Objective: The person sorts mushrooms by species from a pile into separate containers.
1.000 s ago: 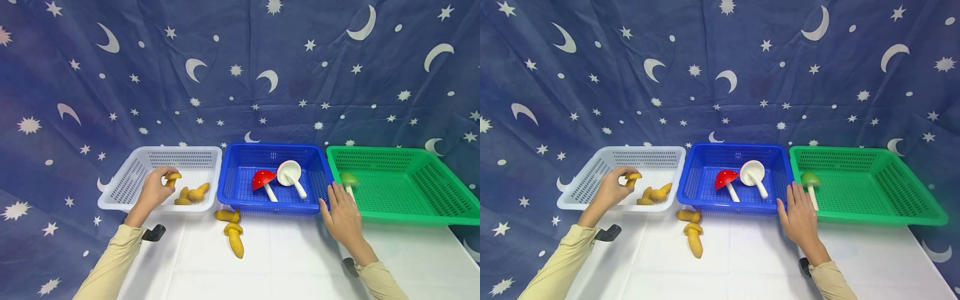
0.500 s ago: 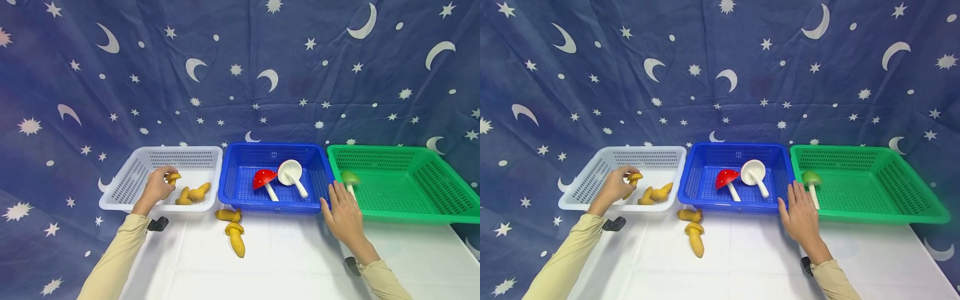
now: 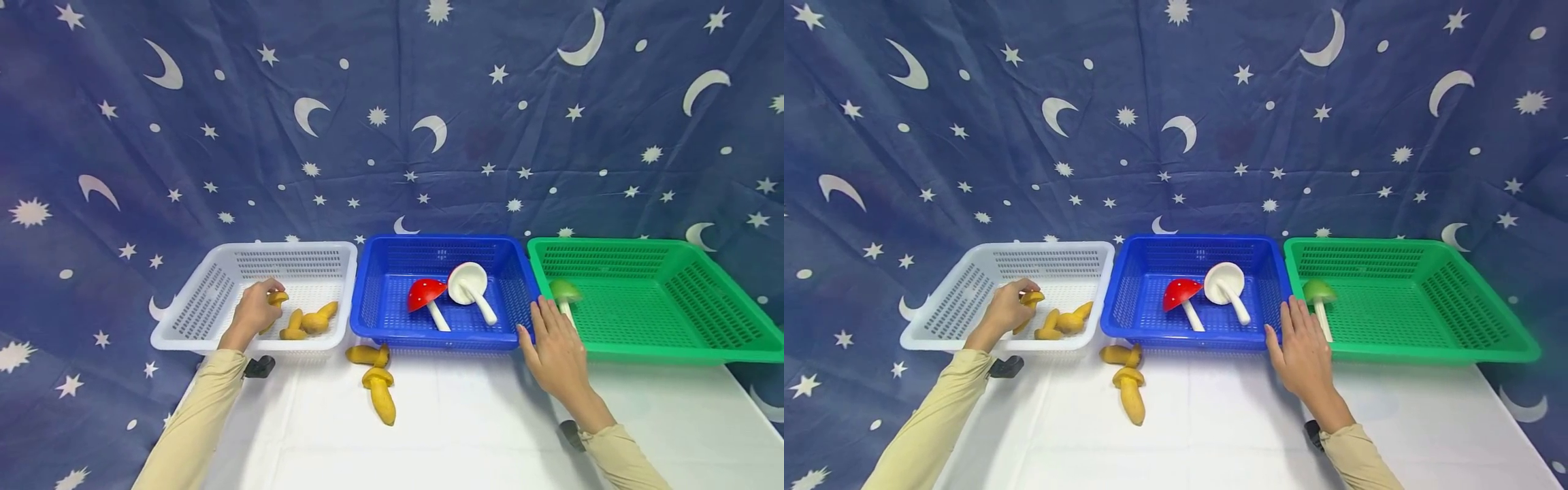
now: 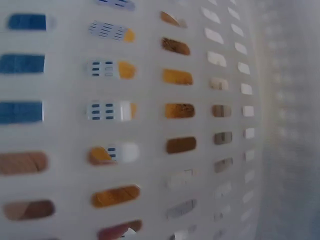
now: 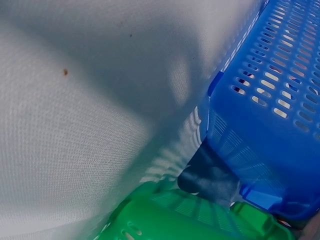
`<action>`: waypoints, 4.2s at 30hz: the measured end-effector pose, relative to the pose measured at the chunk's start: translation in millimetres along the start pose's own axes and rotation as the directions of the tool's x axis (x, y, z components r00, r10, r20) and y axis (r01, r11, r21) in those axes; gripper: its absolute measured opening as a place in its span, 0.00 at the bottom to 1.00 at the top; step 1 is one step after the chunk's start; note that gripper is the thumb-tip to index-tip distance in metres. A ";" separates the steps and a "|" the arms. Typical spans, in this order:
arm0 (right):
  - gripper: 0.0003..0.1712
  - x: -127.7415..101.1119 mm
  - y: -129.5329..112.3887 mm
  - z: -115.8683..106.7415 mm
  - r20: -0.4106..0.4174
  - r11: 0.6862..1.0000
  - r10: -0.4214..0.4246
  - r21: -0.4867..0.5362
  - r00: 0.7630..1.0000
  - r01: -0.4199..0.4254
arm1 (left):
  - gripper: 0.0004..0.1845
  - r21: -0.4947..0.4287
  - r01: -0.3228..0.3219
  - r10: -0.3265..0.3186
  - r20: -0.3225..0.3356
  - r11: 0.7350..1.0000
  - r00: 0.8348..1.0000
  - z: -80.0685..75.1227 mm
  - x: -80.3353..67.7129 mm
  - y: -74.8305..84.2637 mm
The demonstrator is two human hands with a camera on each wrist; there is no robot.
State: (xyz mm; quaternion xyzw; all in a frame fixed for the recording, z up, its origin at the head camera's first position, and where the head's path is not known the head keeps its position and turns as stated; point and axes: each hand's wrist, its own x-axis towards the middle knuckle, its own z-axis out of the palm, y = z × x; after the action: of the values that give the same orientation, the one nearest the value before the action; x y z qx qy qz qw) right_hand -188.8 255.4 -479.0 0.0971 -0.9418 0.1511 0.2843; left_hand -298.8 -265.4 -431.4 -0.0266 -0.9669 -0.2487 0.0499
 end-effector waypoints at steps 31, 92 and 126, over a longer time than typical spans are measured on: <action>0.33 0.7 -0.8 -1.0 0.002 1.000 0.005 0.008 1.000 -0.005 | 0.14 -0.140 -0.121 0.145 0.172 0.983 0.974 -17.0 -27.4 35.4; 0.33 0.2 -2.5 0.1 -0.005 1.000 0.008 0.017 1.000 -0.008 | 0.14 -0.282 -0.364 0.419 0.167 0.888 0.893 44.4 -124.1 129.4; 0.33 0.3 -2.2 1.3 -0.023 1.000 0.013 0.003 1.000 -0.013 | 0.26 -0.244 -0.207 0.240 0.118 0.948 0.963 111.8 -141.4 130.8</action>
State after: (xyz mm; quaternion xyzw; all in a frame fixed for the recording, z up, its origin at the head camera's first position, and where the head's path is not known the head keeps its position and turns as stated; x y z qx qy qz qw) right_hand -189.1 252.9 -479.3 0.0899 -0.9388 0.1555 0.2940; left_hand -157.7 -100.6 -481.8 -0.1600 -0.9235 -0.3486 0.0033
